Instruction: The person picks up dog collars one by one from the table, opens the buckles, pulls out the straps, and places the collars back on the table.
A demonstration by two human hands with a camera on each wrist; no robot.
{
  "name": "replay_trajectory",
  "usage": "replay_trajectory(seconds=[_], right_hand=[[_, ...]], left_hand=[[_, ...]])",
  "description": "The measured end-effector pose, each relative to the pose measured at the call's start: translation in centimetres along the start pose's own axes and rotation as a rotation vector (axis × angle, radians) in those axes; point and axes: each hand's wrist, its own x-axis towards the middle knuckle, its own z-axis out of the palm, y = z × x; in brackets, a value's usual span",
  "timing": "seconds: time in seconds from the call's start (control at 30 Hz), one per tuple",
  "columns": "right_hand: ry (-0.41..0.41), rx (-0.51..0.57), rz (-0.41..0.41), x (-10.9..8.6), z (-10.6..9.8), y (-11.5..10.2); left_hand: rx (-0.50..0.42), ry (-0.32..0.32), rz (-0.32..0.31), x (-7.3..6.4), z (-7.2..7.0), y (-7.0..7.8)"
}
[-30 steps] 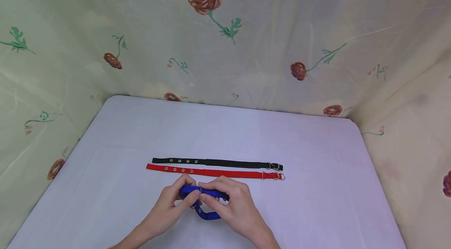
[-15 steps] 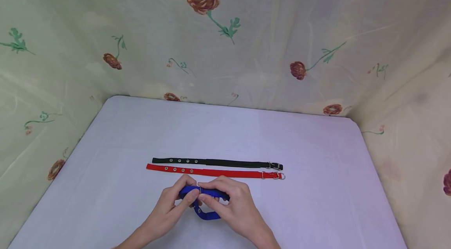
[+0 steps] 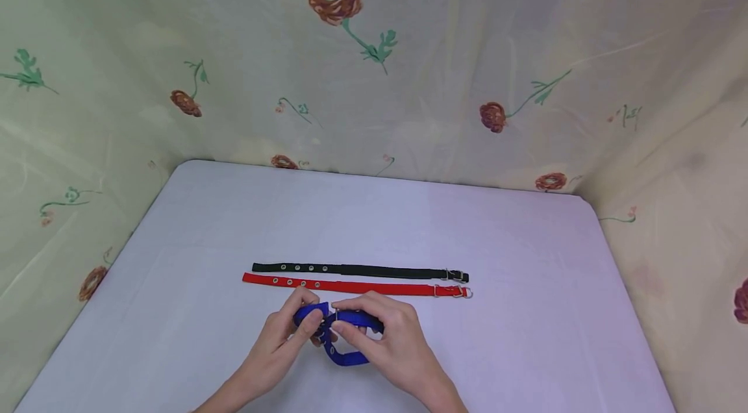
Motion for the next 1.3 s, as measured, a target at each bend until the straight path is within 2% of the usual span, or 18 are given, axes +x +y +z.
replay_trajectory(seconds=[0.37, 0.5, 0.57, 0.73, 0.87, 0.93, 1.1, 1.2, 1.3], right_hand=[[0.035, 0.006, 0.047, -0.27, -0.28, -0.25], [0.054, 0.020, 0.072, -0.27, -0.44, -0.29], [0.059, 0.023, 0.083, -0.30, -0.54, -0.31], [0.052, 0.114, 0.079, -0.39, -0.75, -0.27], [0.044, 0.186, 0.037, -0.38, -0.73, -0.21], [0.049, 0.194, 0.017, -0.37, -0.69, -0.23], [0.073, 0.207, -0.007, -0.38, -0.55, -0.34], [0.098, 0.220, -0.008, -0.46, -0.39, -0.36], [0.134, 0.216, -0.009, -0.49, -0.24, -0.33]], left_hand=[[-0.050, 0.057, 0.003, -0.02, -0.25, 0.27], [-0.092, 0.080, -0.032, 0.01, -0.32, 0.42], [-0.116, 0.093, -0.030, -0.02, -0.26, 0.48], [-0.193, 0.130, 0.027, -0.28, -0.06, 0.46], [-0.218, 0.147, 0.035, -0.39, 0.06, 0.52], [-0.217, 0.148, 0.028, -0.43, 0.06, 0.58], [-0.285, 0.131, -0.041, -0.52, 0.08, 0.75], [-0.330, 0.094, -0.069, -0.58, 0.19, 0.73], [-0.337, 0.050, -0.060, -0.65, 0.34, 0.59]])
